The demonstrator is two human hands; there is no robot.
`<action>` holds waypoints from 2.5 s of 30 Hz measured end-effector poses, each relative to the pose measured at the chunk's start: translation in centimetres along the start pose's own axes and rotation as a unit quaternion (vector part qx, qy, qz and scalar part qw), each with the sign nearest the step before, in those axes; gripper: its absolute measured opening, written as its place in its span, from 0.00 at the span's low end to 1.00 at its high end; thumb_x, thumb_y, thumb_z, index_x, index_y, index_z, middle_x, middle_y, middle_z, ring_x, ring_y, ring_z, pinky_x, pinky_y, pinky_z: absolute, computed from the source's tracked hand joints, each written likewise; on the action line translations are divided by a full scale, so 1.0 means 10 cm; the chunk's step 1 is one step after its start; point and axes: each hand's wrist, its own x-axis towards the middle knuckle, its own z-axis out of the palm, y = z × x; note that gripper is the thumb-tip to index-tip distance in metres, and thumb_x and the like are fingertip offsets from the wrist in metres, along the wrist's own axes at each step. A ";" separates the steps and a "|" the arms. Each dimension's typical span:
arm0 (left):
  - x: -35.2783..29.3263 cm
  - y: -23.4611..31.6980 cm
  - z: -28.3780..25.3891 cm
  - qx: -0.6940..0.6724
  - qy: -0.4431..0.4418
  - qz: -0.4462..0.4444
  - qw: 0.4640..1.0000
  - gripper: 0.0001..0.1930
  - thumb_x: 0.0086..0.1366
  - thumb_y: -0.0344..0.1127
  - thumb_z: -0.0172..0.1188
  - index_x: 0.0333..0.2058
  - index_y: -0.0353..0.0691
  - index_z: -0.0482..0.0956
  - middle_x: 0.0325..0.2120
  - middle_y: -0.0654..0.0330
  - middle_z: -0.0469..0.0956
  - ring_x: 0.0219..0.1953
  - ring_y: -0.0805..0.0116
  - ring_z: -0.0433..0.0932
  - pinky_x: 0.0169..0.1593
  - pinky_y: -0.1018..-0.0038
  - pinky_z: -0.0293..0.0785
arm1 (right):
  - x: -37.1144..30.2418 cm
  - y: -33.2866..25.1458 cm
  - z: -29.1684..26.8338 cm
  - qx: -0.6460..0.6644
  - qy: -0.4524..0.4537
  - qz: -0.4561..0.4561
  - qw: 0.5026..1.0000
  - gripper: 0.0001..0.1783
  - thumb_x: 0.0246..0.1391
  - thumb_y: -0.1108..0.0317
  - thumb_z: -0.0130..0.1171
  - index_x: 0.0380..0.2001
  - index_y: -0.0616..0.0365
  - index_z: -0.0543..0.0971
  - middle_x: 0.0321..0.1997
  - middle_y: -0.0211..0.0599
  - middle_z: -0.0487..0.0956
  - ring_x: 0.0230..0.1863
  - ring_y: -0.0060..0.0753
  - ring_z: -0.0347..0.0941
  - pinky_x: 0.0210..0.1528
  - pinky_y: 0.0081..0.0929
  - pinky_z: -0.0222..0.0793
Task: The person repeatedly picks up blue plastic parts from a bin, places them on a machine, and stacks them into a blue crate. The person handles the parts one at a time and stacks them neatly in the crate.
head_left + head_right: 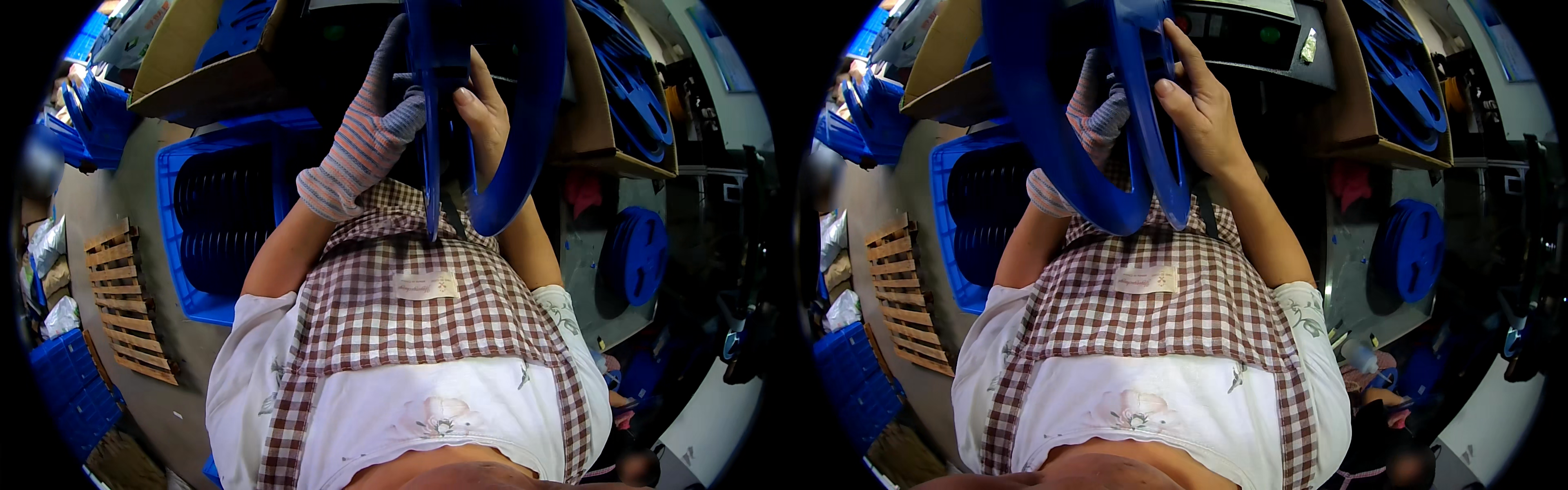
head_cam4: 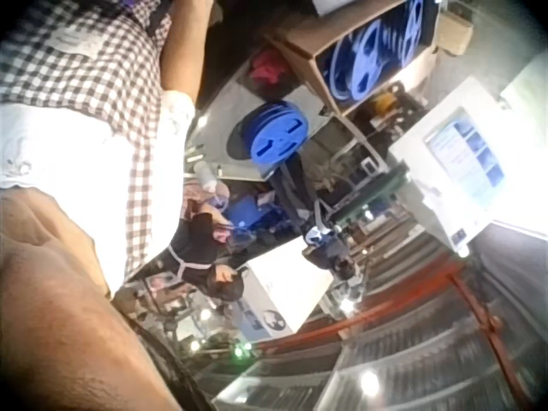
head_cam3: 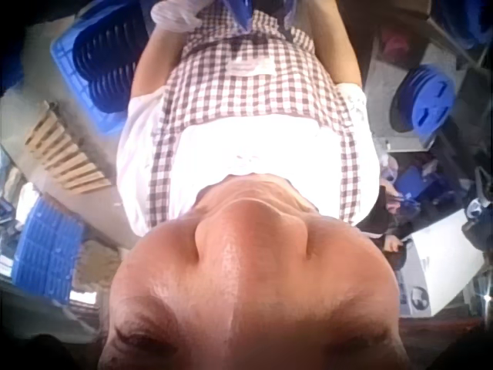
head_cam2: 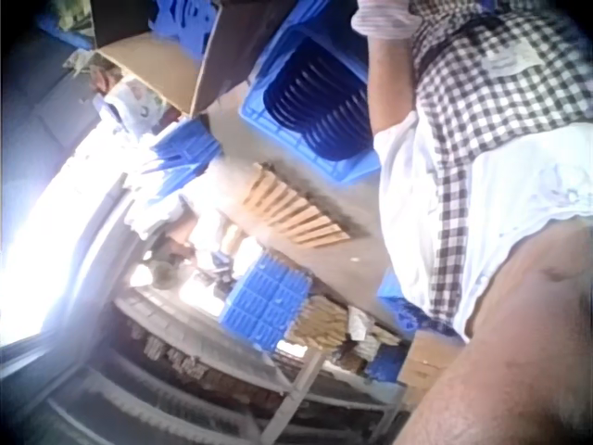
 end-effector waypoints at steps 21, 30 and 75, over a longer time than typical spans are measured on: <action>1.30 -0.27 -1.36 -0.067 -0.049 0.020 0.996 0.18 0.66 0.31 0.53 0.54 0.36 0.67 0.49 0.50 0.74 0.52 0.62 0.75 0.56 0.70 0.73 | 1.47 -0.45 -1.09 -0.490 -0.157 -0.001 0.857 0.40 0.49 0.32 0.52 0.64 0.31 0.65 0.52 0.54 0.75 0.52 0.53 0.75 0.55 0.39 0.69; 2.62 -0.35 -1.63 -0.144 0.076 -0.085 0.983 0.17 0.69 0.29 0.49 0.56 0.36 0.68 0.51 0.48 0.74 0.52 0.60 0.77 0.59 0.67 0.74 | 3.11 -0.01 -1.03 -0.572 -0.122 0.126 0.801 0.41 0.52 0.33 0.50 0.66 0.38 0.62 0.60 0.54 0.70 0.62 0.51 0.65 0.62 0.41 0.60; 0.22 -0.48 -1.02 0.371 0.150 0.091 0.912 0.19 0.66 0.22 0.52 0.56 0.37 0.71 0.52 0.57 0.75 0.54 0.67 0.73 0.59 0.75 0.67 | -0.17 0.03 -3.91 -0.661 0.081 0.198 0.720 0.20 0.57 0.47 0.53 0.45 0.45 0.81 0.37 0.40 0.83 0.41 0.41 0.79 0.44 0.36 0.73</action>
